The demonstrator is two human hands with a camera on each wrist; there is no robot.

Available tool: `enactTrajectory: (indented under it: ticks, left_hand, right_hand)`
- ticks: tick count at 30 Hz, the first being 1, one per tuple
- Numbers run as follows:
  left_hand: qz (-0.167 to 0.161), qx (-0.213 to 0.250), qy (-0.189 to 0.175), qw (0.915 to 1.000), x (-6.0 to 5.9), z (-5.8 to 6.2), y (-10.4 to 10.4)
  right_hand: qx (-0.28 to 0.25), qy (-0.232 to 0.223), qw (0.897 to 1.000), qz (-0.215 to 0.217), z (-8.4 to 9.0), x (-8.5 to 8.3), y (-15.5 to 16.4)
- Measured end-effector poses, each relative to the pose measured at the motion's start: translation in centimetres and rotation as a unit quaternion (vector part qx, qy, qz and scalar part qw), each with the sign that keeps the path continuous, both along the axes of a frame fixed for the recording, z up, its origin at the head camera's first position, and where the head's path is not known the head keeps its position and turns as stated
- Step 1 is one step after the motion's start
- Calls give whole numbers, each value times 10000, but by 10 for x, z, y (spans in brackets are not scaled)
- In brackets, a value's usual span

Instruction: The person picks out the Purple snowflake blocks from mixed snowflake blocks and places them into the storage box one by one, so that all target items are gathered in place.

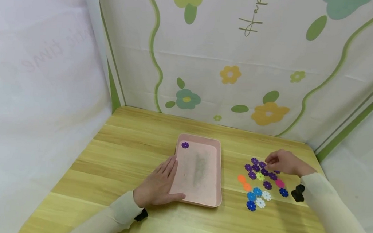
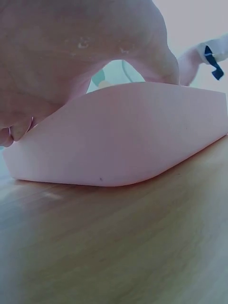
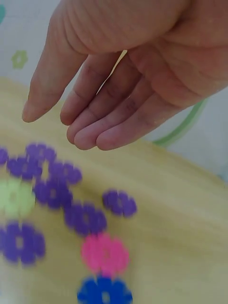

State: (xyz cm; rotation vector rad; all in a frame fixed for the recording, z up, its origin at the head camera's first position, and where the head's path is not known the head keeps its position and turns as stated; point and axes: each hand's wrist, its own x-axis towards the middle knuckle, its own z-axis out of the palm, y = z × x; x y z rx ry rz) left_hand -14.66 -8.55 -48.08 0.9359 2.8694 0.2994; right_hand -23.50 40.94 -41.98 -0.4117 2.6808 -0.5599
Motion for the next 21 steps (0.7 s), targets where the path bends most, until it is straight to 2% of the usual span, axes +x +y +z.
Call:
enactTrajectory:
  ticks: [6,11,15,21]
  left_hand:
    - [34,55,-99,9999,1,1,-1]
    - [68,36,-228,9997,2,1,-1]
    - [23,66,-155,9999,4,1,0]
    - [4,138,-117,9998,5,-1,1]
  right_hand:
    - [13,176,9998,69,-22,26,4]
    - [50,748,9969,229,-40,44,6]
    - [5,1131,9928,394,-50,54,10]
    - [-54,1134,9924,466,-59,59,12]
